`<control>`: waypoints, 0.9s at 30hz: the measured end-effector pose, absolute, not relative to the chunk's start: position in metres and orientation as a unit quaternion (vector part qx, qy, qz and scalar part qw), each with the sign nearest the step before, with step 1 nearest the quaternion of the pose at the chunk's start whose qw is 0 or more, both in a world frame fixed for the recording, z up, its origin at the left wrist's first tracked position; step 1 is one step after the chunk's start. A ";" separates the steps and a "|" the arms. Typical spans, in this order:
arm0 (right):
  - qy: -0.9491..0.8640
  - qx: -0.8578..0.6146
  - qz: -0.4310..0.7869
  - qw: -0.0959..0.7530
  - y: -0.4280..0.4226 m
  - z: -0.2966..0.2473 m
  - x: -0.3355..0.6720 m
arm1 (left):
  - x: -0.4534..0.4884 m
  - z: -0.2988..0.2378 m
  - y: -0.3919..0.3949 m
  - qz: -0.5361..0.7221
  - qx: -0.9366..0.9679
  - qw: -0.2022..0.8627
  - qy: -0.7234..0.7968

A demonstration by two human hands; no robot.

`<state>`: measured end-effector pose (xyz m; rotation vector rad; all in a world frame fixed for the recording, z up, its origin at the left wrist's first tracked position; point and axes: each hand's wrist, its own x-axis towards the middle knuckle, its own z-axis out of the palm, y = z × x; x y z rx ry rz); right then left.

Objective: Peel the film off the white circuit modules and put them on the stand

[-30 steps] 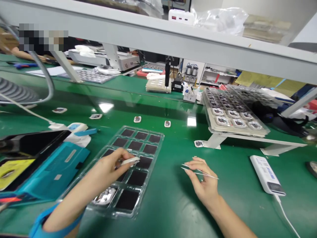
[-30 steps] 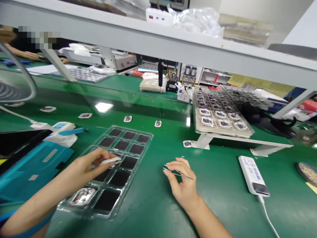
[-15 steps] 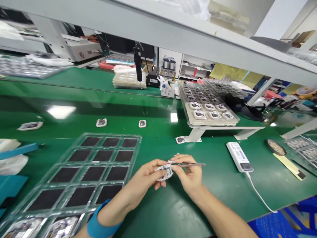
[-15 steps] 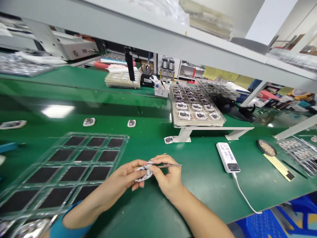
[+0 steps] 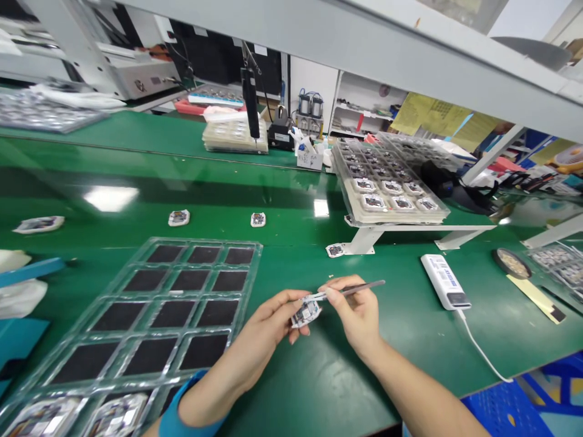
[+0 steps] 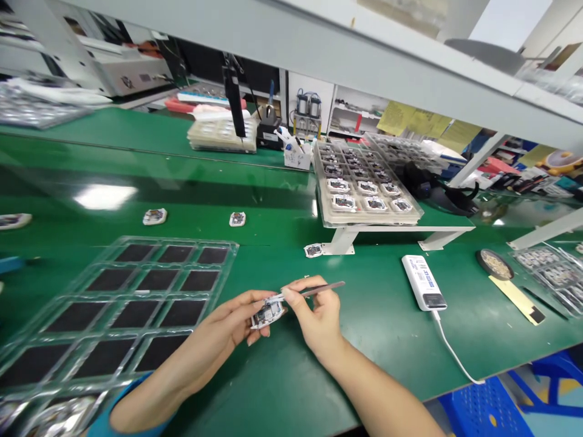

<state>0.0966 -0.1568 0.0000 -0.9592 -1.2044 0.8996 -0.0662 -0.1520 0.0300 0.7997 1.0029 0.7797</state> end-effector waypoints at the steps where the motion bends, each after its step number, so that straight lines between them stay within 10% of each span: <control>1: -0.518 -0.427 0.401 0.623 -0.157 -0.001 0.096 | -0.066 0.030 -0.153 0.364 0.356 0.731 0.455; 16: -0.477 -0.400 0.496 0.605 -0.155 -0.002 0.092 | -0.065 0.029 -0.154 0.358 0.394 0.706 0.467; 27: -0.707 -0.321 0.243 0.582 -0.158 0.006 0.100 | -0.072 0.029 -0.151 0.346 0.386 0.707 0.480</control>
